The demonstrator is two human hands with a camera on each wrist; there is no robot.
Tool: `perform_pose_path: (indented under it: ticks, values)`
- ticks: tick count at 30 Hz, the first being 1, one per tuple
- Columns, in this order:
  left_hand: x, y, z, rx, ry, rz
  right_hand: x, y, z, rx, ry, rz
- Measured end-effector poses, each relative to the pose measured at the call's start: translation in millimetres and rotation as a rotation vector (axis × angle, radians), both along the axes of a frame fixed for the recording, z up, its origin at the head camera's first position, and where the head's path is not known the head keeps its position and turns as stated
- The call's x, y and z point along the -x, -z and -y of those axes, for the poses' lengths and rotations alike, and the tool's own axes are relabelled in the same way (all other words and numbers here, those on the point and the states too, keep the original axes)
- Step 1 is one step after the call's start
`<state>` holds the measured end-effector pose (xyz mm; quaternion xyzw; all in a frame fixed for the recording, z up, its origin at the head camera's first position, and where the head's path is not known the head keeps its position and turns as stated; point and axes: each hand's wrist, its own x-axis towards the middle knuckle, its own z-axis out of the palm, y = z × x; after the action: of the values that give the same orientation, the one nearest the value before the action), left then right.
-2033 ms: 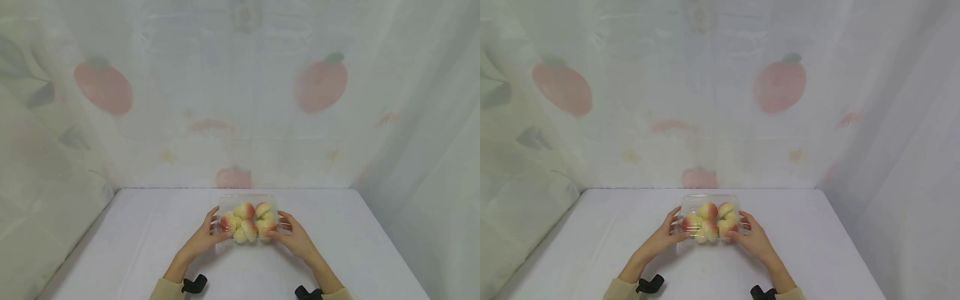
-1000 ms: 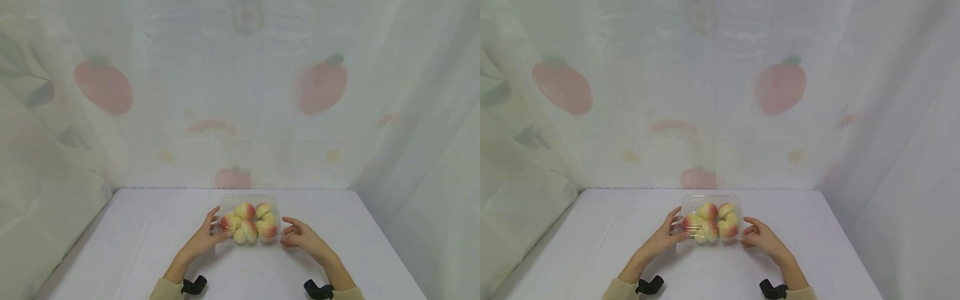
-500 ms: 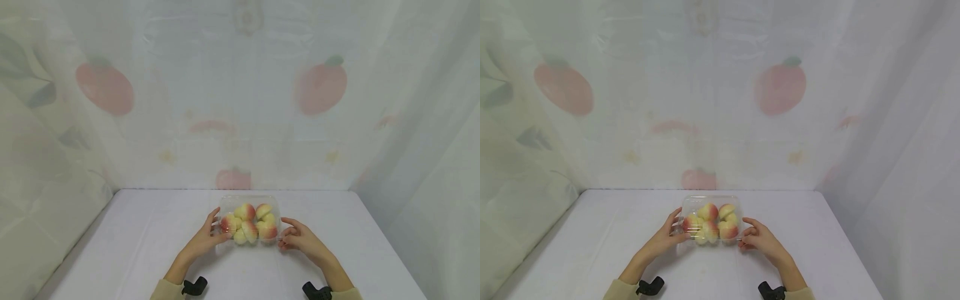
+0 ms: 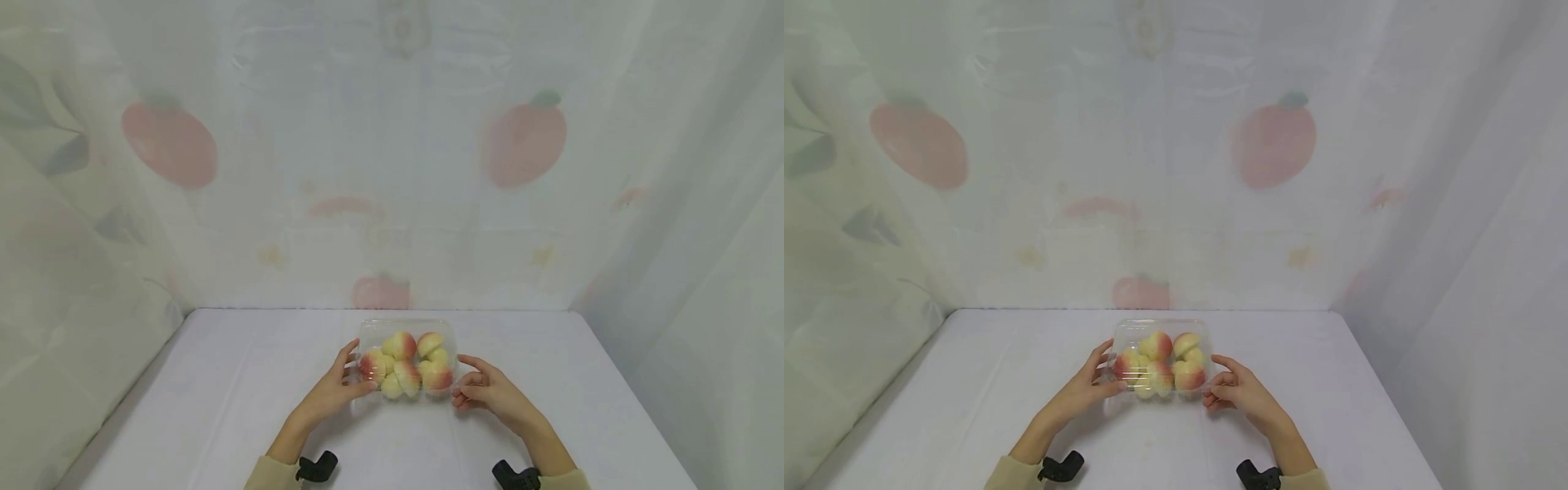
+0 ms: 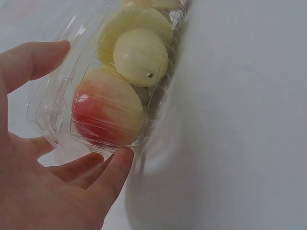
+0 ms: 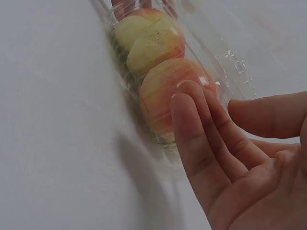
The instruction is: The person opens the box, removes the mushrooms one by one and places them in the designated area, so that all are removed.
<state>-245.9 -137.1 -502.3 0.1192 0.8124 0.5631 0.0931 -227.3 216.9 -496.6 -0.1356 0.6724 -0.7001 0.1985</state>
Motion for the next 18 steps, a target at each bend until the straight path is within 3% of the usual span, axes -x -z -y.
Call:
perform_pose_path:
  ticks: [18]
  values:
    - [2.0, 4.4, -1.1, 0.003, -0.005, -0.002, -4.3, -3.0, 16, -0.079, 0.160, 0.014]
